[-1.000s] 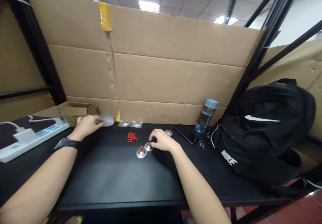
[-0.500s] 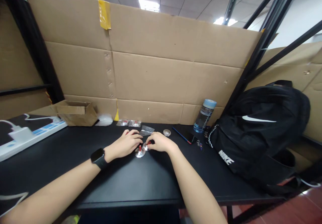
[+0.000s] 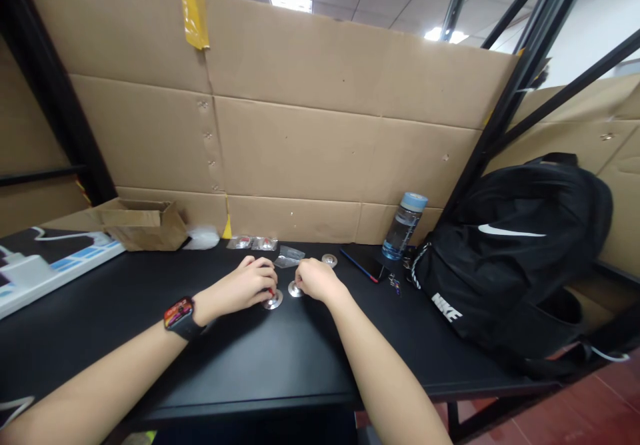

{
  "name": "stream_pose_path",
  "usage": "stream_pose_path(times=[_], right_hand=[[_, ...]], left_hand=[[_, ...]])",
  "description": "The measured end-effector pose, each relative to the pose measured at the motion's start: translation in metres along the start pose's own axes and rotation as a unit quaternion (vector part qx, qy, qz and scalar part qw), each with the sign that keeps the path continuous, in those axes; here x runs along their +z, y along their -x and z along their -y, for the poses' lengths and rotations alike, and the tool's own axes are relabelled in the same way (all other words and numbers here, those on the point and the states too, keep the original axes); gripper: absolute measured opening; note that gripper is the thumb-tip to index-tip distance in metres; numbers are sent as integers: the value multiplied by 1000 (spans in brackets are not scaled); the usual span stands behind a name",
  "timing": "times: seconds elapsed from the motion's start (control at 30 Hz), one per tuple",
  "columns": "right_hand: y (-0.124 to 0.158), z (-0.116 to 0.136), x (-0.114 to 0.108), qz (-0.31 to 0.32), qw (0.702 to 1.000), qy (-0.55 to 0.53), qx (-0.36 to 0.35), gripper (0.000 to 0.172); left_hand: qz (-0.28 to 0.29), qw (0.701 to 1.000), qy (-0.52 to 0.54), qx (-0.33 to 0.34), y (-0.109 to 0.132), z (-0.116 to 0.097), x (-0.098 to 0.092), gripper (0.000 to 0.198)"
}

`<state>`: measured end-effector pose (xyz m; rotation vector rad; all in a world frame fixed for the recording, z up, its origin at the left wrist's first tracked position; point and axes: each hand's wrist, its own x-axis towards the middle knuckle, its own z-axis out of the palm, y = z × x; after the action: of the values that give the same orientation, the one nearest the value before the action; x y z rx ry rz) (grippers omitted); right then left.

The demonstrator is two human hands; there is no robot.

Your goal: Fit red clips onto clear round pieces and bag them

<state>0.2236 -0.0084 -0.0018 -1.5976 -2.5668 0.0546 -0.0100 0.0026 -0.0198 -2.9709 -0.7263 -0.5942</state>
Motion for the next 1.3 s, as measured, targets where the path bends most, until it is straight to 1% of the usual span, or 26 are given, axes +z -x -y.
stream_pose_path(times=[0.1,0.2,0.3,0.4,0.47,0.53,0.6,0.67,0.73,0.8,0.9,0.97,1.03,1.1,1.17,1.23,1.3], right_hand=[[2,1,-2,-10,1000,1,4,14],[3,1,-3,-24,1000,6,8,14],[3,-1,-2,-24,1000,12,11,15],[4,-3,1,-21,1000,8,-5,16],[3,-5,3,-24,999,0,-30,15],[3,-5,5,-42,997,-22,-66,12],[1,-4,6,-74,990,-62,-103,10],[-1,-1,5,-120,978,-116,-125,9],[-3,2,4,-173,961,-176,-125,9],[-5,6,2,-216,943,-231,-108,8],[-6,11,1,-233,921,-300,-82,11],[-8,15,2,-224,907,-349,-71,14],[-9,19,6,-199,882,-423,-58,18],[-11,23,10,-164,843,-512,-34,23],[-13,26,15,-137,796,-589,-8,30],[-14,27,18,-123,758,-640,8,33],[-15,28,20,-116,728,-675,14,34]], left_hand=[[11,1000,4,4,2,4,-4,14],[14,1000,12,5,1,4,-7,13],[6,1000,17,12,0,2,-6,14],[-11,1000,2,6,0,2,-3,13],[-33,999,-8,-22,0,4,0,12],[-58,996,-9,-59,0,7,2,14],[-80,992,-3,-96,1,12,3,16],[-99,987,5,-130,1,16,4,18],[-116,979,22,-164,0,19,4,19],[-131,972,52,-186,-1,20,4,21],[-155,965,105,-184,-4,19,4,22],[-171,961,129,-176,-6,16,5,24],[-183,957,139,-176,-7,13,5,24],[-192,955,138,-181,-8,11,6,24],[-192,954,134,-185,-8,11,7,23],[-190,955,134,-187,-7,12,9,23],[-189,954,136,-189,-7,14,10,23]])
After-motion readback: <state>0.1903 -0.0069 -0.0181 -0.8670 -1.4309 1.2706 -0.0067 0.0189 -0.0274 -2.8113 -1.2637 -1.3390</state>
